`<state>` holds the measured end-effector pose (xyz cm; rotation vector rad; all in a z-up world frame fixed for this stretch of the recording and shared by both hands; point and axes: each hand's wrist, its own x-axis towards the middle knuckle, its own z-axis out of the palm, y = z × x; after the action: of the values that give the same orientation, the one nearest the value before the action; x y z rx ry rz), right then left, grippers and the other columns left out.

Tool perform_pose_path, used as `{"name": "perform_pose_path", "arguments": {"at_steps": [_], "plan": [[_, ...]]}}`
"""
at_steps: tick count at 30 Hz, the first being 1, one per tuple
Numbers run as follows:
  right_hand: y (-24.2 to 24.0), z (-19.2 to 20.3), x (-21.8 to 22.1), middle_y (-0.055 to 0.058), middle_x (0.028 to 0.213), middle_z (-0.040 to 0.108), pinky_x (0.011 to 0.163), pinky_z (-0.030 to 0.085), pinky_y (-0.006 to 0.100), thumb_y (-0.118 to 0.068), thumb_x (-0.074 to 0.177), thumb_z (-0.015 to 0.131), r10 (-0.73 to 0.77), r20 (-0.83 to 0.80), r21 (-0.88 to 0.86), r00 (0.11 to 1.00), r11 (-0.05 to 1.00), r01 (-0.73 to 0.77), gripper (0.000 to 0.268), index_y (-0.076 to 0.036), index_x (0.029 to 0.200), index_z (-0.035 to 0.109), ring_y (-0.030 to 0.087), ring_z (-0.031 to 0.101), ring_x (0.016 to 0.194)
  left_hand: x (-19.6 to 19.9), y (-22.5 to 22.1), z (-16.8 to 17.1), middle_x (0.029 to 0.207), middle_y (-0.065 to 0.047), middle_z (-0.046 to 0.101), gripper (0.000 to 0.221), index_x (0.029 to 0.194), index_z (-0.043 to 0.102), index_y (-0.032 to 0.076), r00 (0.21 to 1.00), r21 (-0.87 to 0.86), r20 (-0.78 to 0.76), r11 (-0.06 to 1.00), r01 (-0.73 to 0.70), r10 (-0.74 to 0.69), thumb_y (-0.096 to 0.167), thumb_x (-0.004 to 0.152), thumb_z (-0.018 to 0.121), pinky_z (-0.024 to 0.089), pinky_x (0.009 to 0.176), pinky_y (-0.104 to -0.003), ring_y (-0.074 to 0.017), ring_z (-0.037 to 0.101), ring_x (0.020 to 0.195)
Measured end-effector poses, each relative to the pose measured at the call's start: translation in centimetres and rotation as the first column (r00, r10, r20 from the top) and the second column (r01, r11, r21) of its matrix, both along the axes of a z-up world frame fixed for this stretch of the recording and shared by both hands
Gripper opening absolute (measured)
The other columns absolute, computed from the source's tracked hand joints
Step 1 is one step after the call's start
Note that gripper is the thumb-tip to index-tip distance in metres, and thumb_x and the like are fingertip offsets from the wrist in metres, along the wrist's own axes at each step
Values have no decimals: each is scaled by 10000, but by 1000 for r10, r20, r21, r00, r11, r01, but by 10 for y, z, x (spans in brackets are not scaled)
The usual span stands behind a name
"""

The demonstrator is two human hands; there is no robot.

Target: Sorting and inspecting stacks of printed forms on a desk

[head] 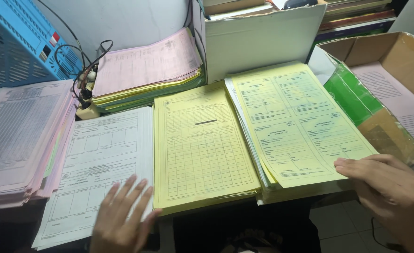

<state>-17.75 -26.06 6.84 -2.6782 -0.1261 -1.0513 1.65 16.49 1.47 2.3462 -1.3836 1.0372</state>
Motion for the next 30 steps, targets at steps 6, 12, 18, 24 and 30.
{"name": "perform_pose_path", "arguments": {"at_steps": [6,12,18,24,30], "plan": [[-1,0,1,118,1023,770,848,578,376,119,921,661,2,84,15,996,1000,-3,192,35,1077,736,260,730,882,-34,-119,52,1171,-172,736,293,1138,716,6,922,-176,0,908,380,-386,251,980,736,596,948,-489,-371,722,1130],[-8,-12,13,204,1068,764,865,606,429,91,958,691,65,170,-119,983,992,-45,215,37,1153,619,304,772,957,-51,-181,43,1118,-165,737,279,1136,677,-26,828,-380,-237,833,402,-507,196,977,731,596,850,-419,-329,707,1064],[-21,-19,12,180,1163,711,893,531,466,253,844,492,173,11,-264,985,950,-164,309,28,985,652,336,709,1137,-56,-198,26,1118,-147,735,129,1064,688,-47,852,-280,-182,856,434,-491,-2,961,751,568,890,-451,-369,703,1132],[-22,-19,12,158,1258,701,868,519,449,-15,952,597,199,-31,-236,979,951,-201,111,-8,841,599,326,687,1153,-62,-199,34,1017,-116,659,64,968,616,-26,824,-286,-240,848,446,-514,-36,989,675,549,886,-413,-337,694,1093],[-11,-10,10,135,1020,751,824,531,405,52,955,591,125,155,-114,980,988,-108,139,43,840,670,284,735,949,-57,-198,20,1125,-113,744,227,1134,691,11,835,-494,-229,799,344,-501,107,938,754,637,918,-394,-292,734,1072]]}}
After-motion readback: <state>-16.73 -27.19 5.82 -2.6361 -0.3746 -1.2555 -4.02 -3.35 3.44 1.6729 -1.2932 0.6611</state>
